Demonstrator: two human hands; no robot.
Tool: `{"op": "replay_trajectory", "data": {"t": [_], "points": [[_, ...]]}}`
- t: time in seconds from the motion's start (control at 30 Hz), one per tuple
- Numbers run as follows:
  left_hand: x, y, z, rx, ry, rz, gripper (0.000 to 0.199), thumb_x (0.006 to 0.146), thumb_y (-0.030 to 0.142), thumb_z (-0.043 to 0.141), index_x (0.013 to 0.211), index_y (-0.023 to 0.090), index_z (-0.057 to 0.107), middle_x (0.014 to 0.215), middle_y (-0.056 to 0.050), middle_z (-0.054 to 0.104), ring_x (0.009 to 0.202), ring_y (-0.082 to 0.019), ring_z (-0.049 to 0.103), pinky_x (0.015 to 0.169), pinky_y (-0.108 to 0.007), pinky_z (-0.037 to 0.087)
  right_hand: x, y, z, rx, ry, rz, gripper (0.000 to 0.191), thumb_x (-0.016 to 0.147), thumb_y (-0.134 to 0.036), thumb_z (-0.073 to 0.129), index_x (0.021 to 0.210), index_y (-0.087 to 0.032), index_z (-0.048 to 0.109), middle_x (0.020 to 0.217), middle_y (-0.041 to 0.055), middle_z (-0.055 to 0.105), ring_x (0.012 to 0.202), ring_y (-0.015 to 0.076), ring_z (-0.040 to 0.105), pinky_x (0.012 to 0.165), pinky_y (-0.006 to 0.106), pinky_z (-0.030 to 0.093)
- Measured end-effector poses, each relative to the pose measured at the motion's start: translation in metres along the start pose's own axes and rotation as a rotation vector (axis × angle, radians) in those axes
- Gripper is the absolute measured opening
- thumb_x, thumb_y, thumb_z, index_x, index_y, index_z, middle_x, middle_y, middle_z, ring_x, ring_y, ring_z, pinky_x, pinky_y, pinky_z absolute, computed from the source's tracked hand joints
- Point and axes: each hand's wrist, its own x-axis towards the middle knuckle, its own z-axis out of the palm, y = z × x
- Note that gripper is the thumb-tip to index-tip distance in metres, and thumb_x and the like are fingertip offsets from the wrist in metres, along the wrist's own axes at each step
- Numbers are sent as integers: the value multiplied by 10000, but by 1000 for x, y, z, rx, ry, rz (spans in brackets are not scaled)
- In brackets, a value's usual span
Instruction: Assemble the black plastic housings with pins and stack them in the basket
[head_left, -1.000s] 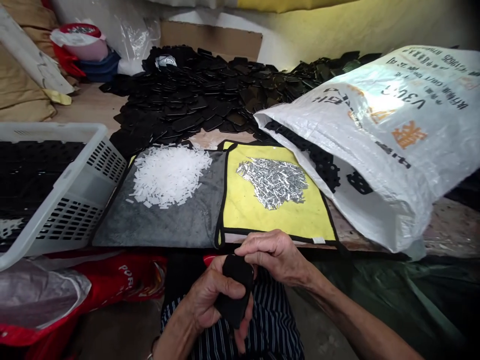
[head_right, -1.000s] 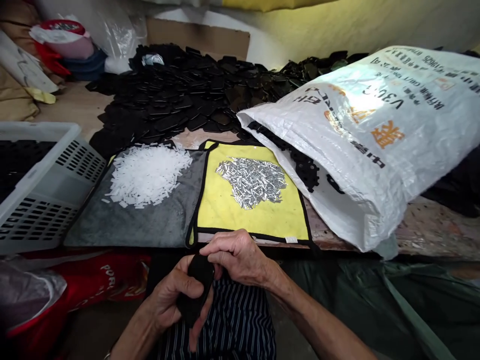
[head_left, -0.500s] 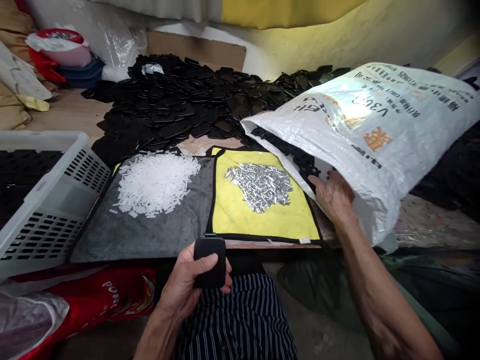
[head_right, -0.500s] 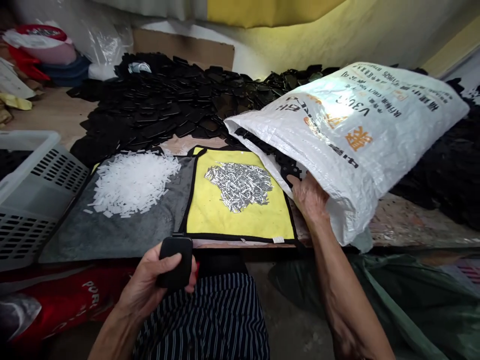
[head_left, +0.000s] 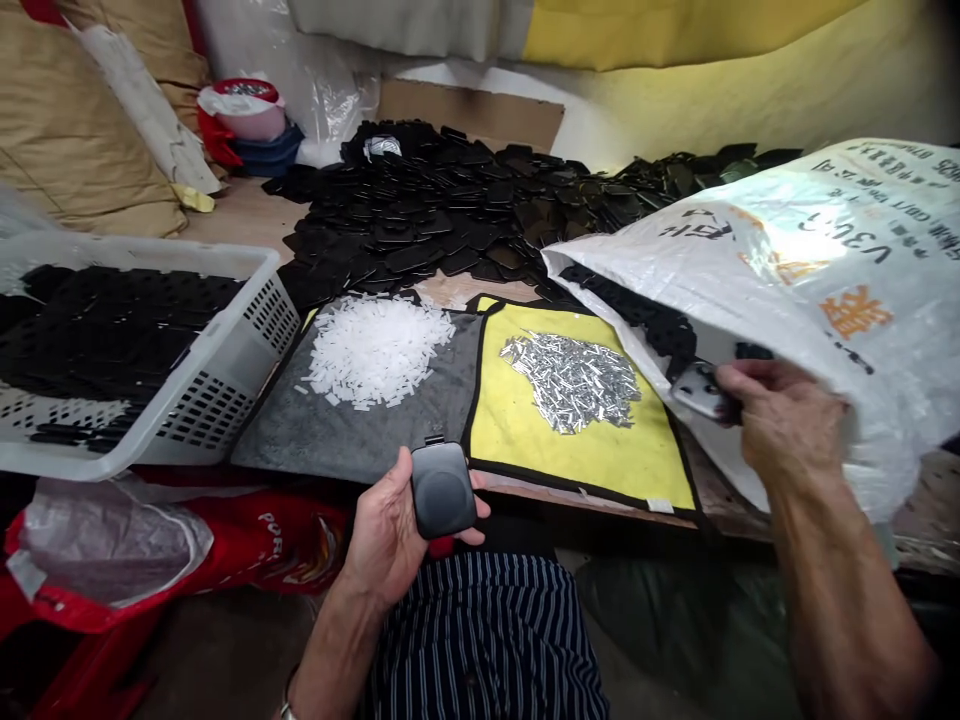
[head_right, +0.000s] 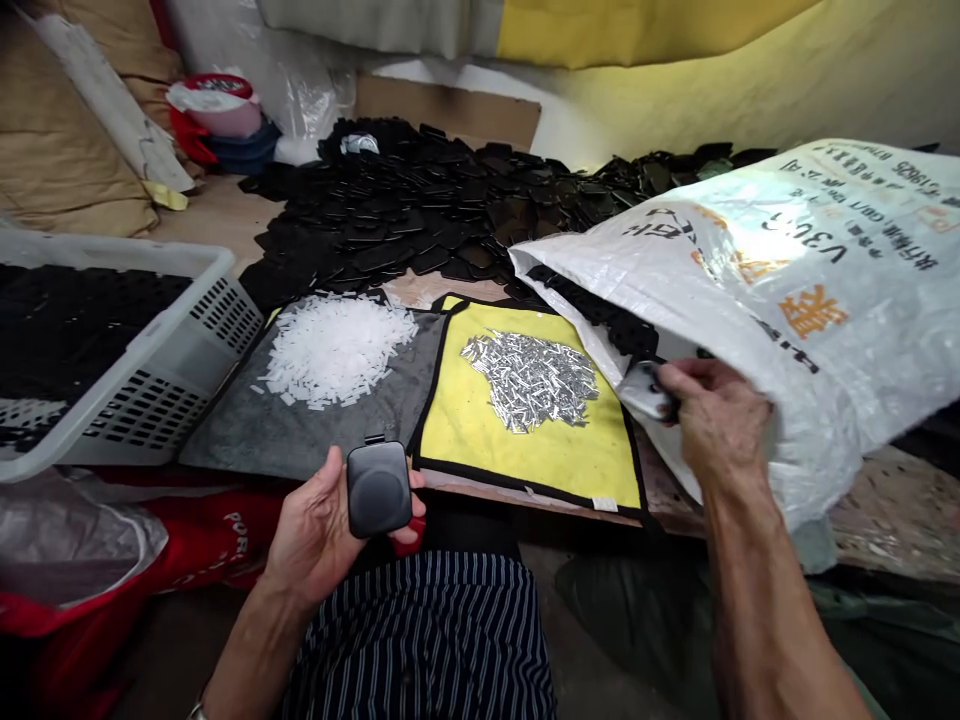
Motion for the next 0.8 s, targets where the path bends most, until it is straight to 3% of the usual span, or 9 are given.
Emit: {"op": "replay_trajectory", "data": {"t": [0.07,0.17,0.23,0.3,0.37,0.5,0.57,0.7,0.8], "points": [[0,-4,0,22,-25,6,515,899,463,344,1019,18,574,945,-220,644,749,-296,639,562,-404,548,-33,-40,24,117,-171,-75,213,756,-357,620,802,-149,629,678,34,623,540,118,556,495,227,447],[-2,-10,-1,109,-90,33,364,779,313,609,1020,40,590,890,-158,655,728,-262,637,536,-363,565,-79,-100,71,241,-732,-340,79,746,-232,648,789,-170,624,753,18,633,670,131,596,605,222,469],[-6,-14,-6,143,-87,72,357,678,162,688,1010,65,597,814,-97,652,685,-230,632,505,-343,574,-98,-125,98,266,-872,-521,89,801,-170,552,872,-176,605,809,17,620,712,127,582,646,226,465],[-10,-15,-12,132,-31,127,338,648,106,686,973,72,600,763,-70,642,628,-210,624,434,-318,563,-108,-135,117,284,-856,-605,141,836,-147,482,933,-179,579,853,25,600,756,127,567,698,238,459],[-13,-15,-18,103,31,165,309,648,90,667,947,64,596,752,-77,647,579,-205,618,371,-303,542,-113,-136,129,355,-763,-541,141,851,-166,479,960,-175,566,868,33,585,765,124,560,716,240,458],[-15,-15,-24,19,176,241,295,631,66,657,916,66,579,726,-85,666,553,-221,629,355,-312,536,-131,-132,141,575,-421,-65,192,817,-263,572,983,-167,556,893,46,599,732,120,575,645,224,479],[-14,-14,-24,2,251,303,288,636,66,666,909,81,572,737,-82,675,587,-233,644,387,-317,549,-144,-130,144,592,-293,135,242,760,-307,644,936,-158,570,809,34,607,670,119,573,574,211,475],[-13,-13,-24,70,197,301,237,676,88,662,901,77,587,750,-84,673,628,-227,651,467,-325,564,-159,-125,150,585,-367,296,220,693,-311,691,795,-142,594,592,-11,567,458,88,502,431,192,422],[-16,-11,-27,142,93,206,193,705,111,634,888,61,603,726,-90,659,624,-214,639,485,-316,553,-152,-121,150,496,-540,158,144,723,-269,654,789,-150,610,589,-14,575,461,92,516,442,193,425]]}}
